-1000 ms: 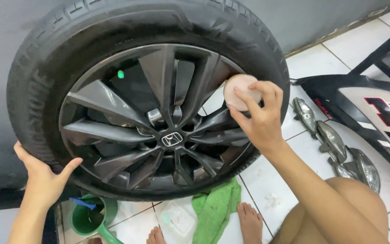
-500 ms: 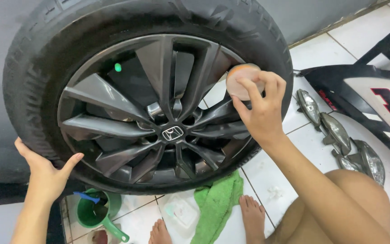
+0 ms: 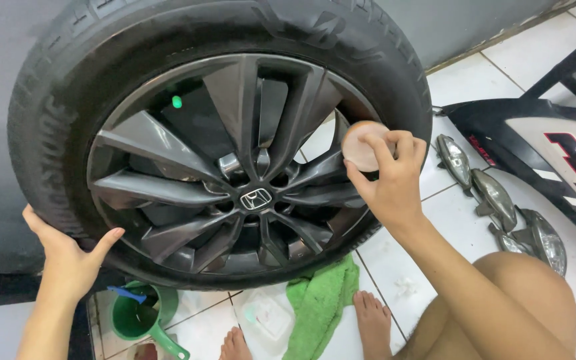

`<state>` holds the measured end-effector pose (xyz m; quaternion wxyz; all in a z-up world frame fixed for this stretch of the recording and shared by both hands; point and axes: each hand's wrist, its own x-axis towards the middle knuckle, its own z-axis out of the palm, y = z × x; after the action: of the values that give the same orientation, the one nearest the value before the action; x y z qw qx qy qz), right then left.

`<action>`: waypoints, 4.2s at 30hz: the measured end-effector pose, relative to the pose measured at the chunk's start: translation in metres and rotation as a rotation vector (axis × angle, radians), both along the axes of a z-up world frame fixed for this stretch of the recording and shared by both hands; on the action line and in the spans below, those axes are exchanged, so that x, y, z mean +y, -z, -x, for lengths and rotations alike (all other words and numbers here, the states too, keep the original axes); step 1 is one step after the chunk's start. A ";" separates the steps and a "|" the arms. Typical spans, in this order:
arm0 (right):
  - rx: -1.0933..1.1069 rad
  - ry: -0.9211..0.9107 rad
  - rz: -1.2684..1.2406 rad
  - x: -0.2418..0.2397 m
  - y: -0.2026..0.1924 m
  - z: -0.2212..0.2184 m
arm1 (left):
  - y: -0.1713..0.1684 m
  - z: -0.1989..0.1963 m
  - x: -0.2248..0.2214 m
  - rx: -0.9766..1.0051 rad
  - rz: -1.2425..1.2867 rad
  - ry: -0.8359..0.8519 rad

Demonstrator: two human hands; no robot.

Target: The person sits on the floor and scrubs a car wheel with a sponge. They hold the tire with one hand while cleaning the spokes and rim with the other, moving around the wheel to reach different areas.

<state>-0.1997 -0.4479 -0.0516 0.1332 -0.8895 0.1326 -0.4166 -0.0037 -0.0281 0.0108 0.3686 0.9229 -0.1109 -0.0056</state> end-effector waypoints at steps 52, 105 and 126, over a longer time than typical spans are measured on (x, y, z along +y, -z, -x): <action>0.029 -0.303 0.221 0.065 0.000 -0.021 | 0.009 -0.003 0.014 -0.068 0.069 0.111; 0.036 -0.266 0.232 0.103 0.089 -0.019 | 0.009 0.000 0.017 -0.089 -0.061 0.034; 0.055 -0.280 -0.259 0.091 0.057 -0.003 | 0.024 -0.008 0.026 -0.135 0.018 0.169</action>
<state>-0.1971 -0.3570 -0.1091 0.2993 -0.8858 0.0636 -0.3488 0.0041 -0.0022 -0.0132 0.3666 0.9053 -0.2129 0.0265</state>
